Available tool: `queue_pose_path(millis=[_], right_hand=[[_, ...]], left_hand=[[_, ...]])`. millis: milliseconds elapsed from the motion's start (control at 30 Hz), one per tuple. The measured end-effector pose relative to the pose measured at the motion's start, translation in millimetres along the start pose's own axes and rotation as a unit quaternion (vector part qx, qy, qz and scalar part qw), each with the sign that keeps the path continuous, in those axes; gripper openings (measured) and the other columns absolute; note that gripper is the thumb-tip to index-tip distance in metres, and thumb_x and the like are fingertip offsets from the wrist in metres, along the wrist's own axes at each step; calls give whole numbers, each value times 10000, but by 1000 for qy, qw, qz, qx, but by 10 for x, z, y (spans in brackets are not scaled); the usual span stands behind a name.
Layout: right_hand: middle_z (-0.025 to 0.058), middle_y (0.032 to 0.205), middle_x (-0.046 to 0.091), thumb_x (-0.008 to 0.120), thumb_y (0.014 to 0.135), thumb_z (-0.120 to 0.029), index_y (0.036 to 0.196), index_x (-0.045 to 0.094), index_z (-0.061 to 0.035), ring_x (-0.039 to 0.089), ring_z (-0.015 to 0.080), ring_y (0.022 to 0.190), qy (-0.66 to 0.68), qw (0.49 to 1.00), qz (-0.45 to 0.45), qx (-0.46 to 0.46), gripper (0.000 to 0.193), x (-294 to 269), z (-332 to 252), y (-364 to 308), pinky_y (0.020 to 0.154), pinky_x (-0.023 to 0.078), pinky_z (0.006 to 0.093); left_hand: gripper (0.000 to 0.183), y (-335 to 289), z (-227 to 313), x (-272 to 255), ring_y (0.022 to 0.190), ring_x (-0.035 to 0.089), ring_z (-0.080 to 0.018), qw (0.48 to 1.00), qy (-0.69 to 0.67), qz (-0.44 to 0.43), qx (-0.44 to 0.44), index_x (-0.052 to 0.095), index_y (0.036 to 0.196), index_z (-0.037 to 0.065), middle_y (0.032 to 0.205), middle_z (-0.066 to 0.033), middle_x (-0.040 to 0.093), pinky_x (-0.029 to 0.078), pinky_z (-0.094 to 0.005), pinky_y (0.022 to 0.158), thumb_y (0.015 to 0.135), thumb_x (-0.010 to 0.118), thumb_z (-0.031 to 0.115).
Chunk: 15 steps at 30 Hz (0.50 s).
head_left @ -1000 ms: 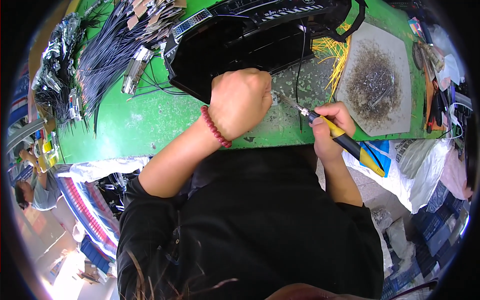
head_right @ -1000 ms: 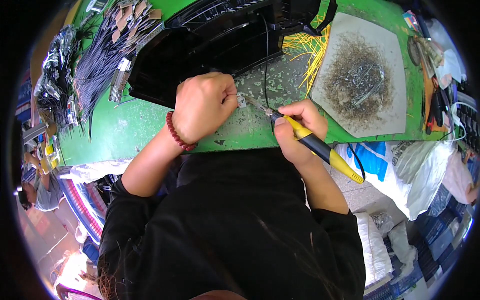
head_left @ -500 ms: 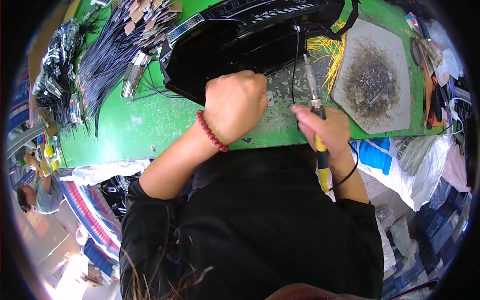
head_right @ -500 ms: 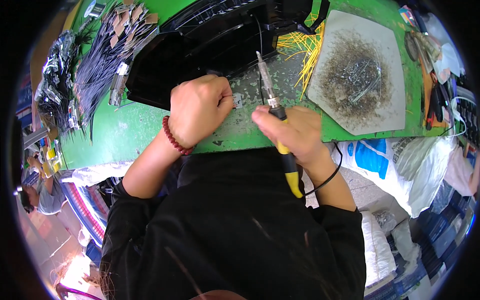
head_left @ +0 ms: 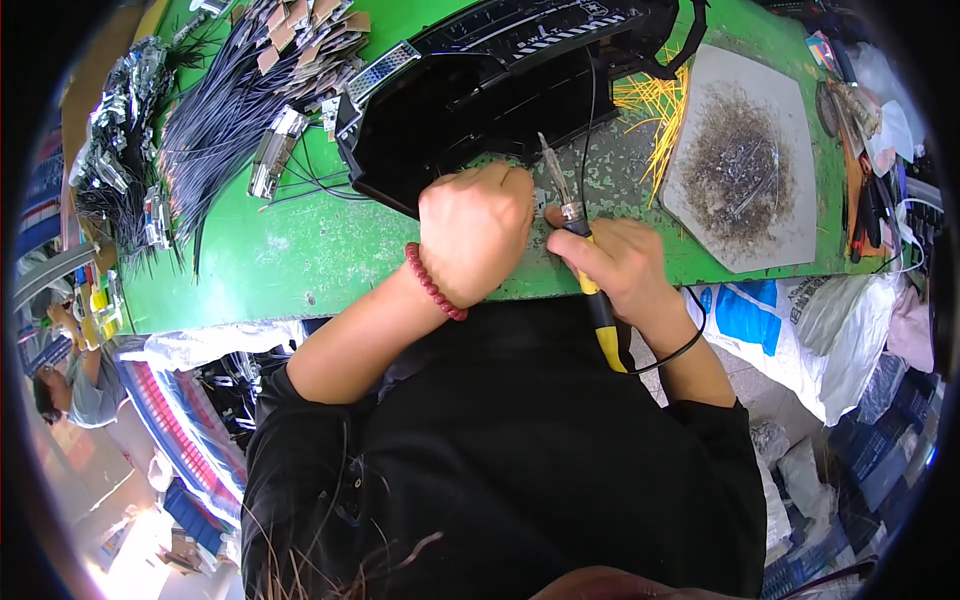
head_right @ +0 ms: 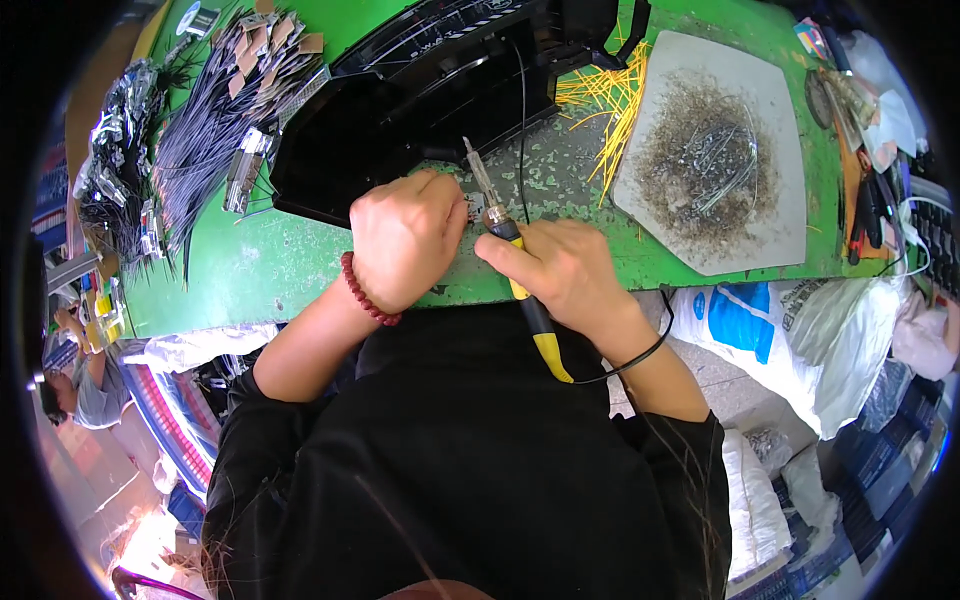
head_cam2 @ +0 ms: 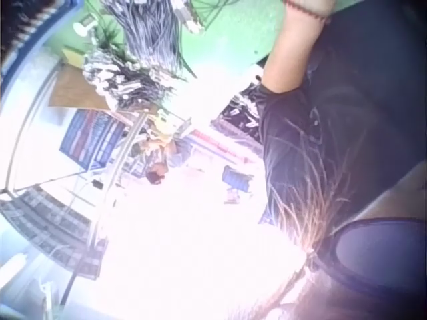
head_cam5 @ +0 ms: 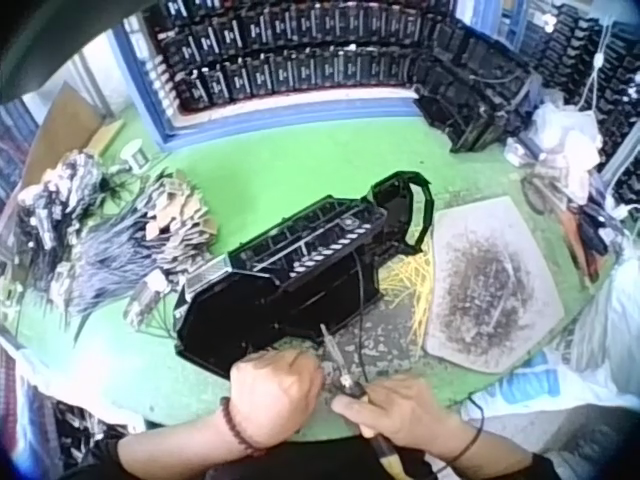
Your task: The person solders wires to a circuit board, places the assembly into a toy car body, and sets it in a bin. They then pick up a new wire and circuit board, soldering them together with the iron.
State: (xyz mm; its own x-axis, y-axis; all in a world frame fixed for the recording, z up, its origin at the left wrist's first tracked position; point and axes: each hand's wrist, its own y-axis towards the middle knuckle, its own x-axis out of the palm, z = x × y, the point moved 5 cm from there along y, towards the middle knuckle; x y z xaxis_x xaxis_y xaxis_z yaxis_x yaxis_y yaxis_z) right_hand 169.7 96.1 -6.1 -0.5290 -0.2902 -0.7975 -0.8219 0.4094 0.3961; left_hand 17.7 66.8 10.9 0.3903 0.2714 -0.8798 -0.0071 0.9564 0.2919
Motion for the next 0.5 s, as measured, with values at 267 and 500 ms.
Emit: queue_pose_path(millis=[267, 500], right_hand=[[17, 621, 483, 666, 732, -69, 1013, 626, -158, 539, 199, 526, -1, 1000, -4, -1, 298, -45, -4, 25, 468, 412, 337], [24, 604, 465, 627, 747, -88, 1035, 626, -152, 532, 217, 515, 60, 998, 23, 4, 295, -70, 44, 113, 475, 418, 353]], left_hand=[[81, -43, -22, -29, 661, 609, -260, 1000, -9, -4, 8, 603, 747, 69, 726, -65, 575, 493, -352, 587, 760, 683, 72], [72, -68, -11, -25, 655, 607, -260, 1000, -9, -5, 12, 619, 759, 72, 726, -64, 577, 495, -351, 584, 750, 690, 68]])
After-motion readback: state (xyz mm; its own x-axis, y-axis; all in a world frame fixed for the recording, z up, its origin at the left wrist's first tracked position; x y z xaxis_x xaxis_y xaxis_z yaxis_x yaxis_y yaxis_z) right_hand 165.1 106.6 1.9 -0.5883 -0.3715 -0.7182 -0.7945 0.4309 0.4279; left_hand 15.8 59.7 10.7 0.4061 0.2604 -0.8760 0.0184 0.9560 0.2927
